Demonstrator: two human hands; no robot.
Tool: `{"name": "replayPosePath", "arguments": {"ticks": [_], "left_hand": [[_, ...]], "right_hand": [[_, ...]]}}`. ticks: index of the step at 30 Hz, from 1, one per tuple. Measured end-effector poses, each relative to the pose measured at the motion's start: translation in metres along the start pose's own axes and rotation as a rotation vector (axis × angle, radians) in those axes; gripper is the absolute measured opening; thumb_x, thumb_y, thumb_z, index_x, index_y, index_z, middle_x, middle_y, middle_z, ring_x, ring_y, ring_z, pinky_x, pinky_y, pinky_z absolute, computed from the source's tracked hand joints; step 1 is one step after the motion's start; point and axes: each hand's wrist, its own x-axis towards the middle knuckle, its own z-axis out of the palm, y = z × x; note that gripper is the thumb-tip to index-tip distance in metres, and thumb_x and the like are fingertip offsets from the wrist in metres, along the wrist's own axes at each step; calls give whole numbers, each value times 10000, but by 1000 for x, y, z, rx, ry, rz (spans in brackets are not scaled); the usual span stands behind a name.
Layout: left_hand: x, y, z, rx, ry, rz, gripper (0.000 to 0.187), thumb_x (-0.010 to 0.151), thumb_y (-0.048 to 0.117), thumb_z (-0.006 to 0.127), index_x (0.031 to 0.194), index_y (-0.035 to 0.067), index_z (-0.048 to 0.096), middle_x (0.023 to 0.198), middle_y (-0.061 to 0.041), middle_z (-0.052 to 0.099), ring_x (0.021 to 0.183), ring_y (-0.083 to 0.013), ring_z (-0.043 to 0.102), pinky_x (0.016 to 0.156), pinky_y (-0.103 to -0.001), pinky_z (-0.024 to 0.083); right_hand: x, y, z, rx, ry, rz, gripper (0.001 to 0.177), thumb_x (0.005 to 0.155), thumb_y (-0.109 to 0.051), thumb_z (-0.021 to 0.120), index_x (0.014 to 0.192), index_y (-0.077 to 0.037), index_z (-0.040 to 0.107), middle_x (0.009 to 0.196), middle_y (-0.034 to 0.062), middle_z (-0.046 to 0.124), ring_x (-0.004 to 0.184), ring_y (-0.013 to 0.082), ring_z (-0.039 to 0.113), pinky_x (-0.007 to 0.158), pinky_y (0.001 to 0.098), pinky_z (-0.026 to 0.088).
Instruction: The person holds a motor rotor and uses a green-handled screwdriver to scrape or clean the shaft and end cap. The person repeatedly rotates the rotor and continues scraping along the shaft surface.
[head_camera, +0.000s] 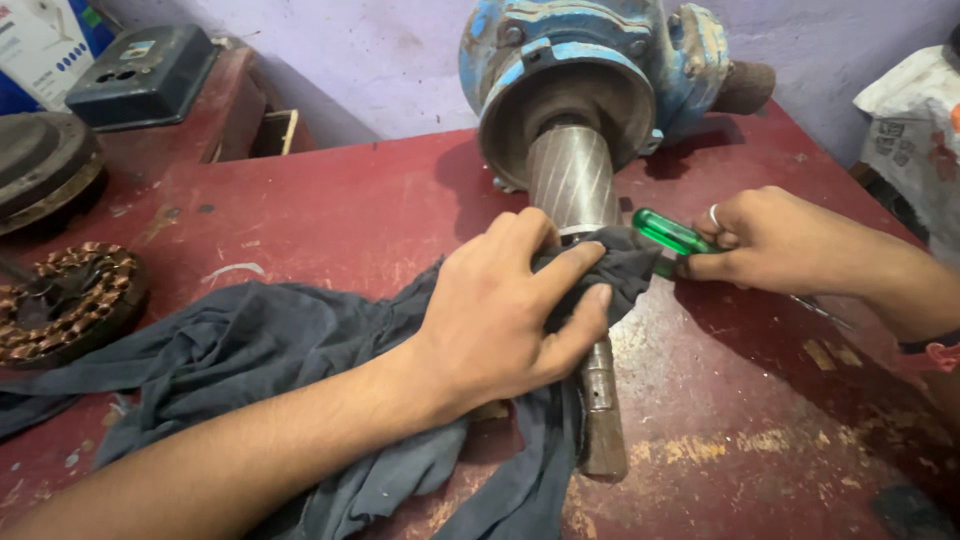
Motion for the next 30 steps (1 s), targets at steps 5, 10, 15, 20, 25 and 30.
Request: {"name": "replayPosePath", "arguments": {"ticks": [5,10,15,20,25,30], "left_hand": [[-1,-2,5,16,5,-67,191,846,235,749,887,53,708,792,-103,567,734,-298,603,616,-446,492],[-7,-16,5,-3,10,-114,164,836,180,734,759,54,663,747,-85,574,716,-292,599,630,-441,494],[-13,-15,8,-33,88,-4,168,871,142,740,980,21,697,927,-118,608,853,-305,626,733,-416,529],[-13,-11,3,-36,17,40,325,880,123,722,1184,16,676,1178,-148,599,1016,-311,645,822,-396,561],[-8,1,-2,2,-137,-20,472,836,139,696,1277,-15,632,1162,-192,577,1031,-354,629,778,-441,556],[0,20,-4,72,-333,-114,462,798,160,669,1148,-131,590,1009,-253,561,849,-394,628,620,-443,552]], "right_hand": [[5,5,0,-8,-83,42,411,869,-435,777,788,-32,756,558,127,642,485,223,633,540,408,479],[2,6,-2,-173,-64,86,559,842,-546,768,759,7,754,570,197,617,553,297,614,605,462,486],[-10,-17,-11,-252,-76,141,507,807,-542,717,811,-41,794,619,175,686,619,298,692,690,461,560],[-43,-52,-18,-167,265,-45,390,894,-457,754,916,-67,745,679,101,726,597,179,707,618,356,571],[-69,-72,5,224,546,-662,271,789,-148,801,1033,-42,754,716,83,722,611,153,707,525,290,552],[-65,-73,19,244,594,-740,246,769,-90,814,987,-4,738,743,108,725,628,181,731,553,295,564]]}}
